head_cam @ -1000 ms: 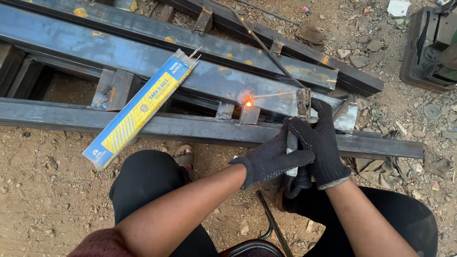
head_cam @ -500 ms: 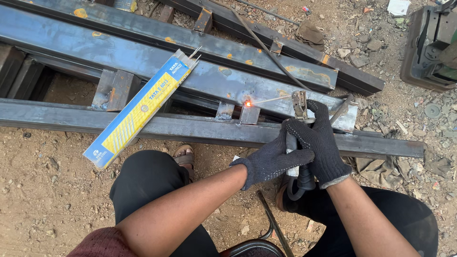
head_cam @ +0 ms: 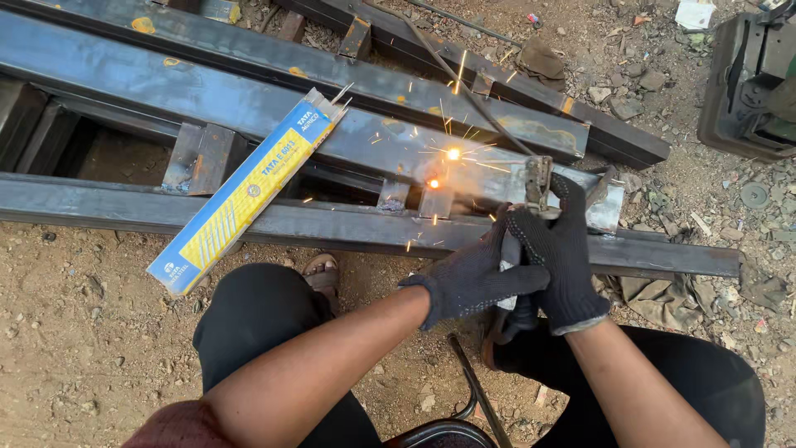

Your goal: The person welds two metal beams together using a stick welder, applying the electrode to the junction between the metal pieces.

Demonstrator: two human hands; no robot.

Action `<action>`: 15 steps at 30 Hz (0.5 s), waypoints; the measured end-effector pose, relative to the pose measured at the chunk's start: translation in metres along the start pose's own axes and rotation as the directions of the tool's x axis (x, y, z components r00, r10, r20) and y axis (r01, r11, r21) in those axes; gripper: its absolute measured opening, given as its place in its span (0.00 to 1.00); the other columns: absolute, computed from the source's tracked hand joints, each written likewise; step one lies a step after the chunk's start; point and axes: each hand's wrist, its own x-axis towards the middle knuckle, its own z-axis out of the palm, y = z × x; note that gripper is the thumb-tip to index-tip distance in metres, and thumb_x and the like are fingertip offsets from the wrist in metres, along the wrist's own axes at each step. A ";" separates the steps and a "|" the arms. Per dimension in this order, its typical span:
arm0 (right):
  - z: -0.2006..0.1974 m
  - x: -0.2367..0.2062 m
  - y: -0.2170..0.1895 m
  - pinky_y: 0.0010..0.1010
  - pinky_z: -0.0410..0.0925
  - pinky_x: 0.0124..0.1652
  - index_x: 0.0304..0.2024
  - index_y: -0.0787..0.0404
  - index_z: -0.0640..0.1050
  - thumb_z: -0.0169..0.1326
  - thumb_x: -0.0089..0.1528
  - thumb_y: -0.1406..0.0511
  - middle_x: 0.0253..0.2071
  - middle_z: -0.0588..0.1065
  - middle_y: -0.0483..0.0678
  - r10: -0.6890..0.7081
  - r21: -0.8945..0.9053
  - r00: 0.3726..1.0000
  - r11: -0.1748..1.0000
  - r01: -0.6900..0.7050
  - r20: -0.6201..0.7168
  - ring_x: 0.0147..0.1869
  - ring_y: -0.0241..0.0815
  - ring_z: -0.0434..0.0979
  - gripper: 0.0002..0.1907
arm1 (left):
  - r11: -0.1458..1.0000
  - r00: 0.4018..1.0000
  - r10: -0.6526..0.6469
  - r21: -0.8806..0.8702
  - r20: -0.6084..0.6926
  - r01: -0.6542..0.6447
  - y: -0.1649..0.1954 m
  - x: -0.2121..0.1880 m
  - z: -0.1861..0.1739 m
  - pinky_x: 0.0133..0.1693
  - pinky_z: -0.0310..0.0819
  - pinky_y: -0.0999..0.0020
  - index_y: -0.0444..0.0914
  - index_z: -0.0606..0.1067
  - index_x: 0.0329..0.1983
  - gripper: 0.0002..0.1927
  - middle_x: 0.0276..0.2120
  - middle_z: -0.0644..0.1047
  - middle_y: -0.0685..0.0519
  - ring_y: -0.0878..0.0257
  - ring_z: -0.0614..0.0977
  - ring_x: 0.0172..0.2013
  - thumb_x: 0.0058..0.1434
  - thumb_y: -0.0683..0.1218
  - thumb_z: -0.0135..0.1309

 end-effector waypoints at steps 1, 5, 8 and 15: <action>0.000 0.002 -0.004 0.28 0.73 0.41 0.64 0.61 0.66 0.61 0.62 0.68 0.49 0.72 0.49 0.116 0.025 0.993 0.993 -0.116 0.007 0.46 0.38 0.75 0.29 | 1.000 1.000 0.008 0.015 -0.010 -0.008 -0.002 0.002 0.000 0.67 0.62 0.59 0.32 0.58 0.75 0.46 0.64 0.72 0.40 0.54 0.70 0.65 0.63 0.62 0.57; 0.004 0.002 -0.019 0.28 0.73 0.35 0.61 0.59 0.66 0.61 0.58 0.68 0.42 0.75 0.51 0.331 0.199 0.940 0.919 -0.340 0.079 0.38 0.38 0.77 0.30 | 0.999 0.999 -0.035 -0.021 -0.032 0.035 -0.010 0.003 0.002 0.69 0.57 0.59 0.34 0.53 0.76 0.48 0.68 0.68 0.40 0.54 0.67 0.69 0.62 0.63 0.57; 0.005 0.003 -0.026 0.26 0.74 0.41 0.63 0.62 0.66 0.63 0.61 0.69 0.49 0.72 0.49 0.160 0.165 0.983 0.971 -0.173 0.089 0.46 0.34 0.75 0.30 | 0.996 1.000 -0.015 -0.088 -0.017 0.014 -0.010 0.004 0.003 0.70 0.55 0.58 0.34 0.50 0.77 0.51 0.69 0.65 0.40 0.53 0.64 0.71 0.61 0.65 0.56; 0.004 0.004 -0.035 0.27 0.74 0.34 0.61 0.61 0.65 0.62 0.58 0.66 0.42 0.74 0.50 0.333 0.163 0.935 0.923 -0.350 0.122 0.39 0.37 0.77 0.30 | 0.992 0.996 -0.093 -0.089 0.001 0.093 -0.008 0.007 0.003 0.69 0.54 0.57 0.35 0.50 0.78 0.54 0.70 0.63 0.38 0.50 0.62 0.72 0.59 0.68 0.55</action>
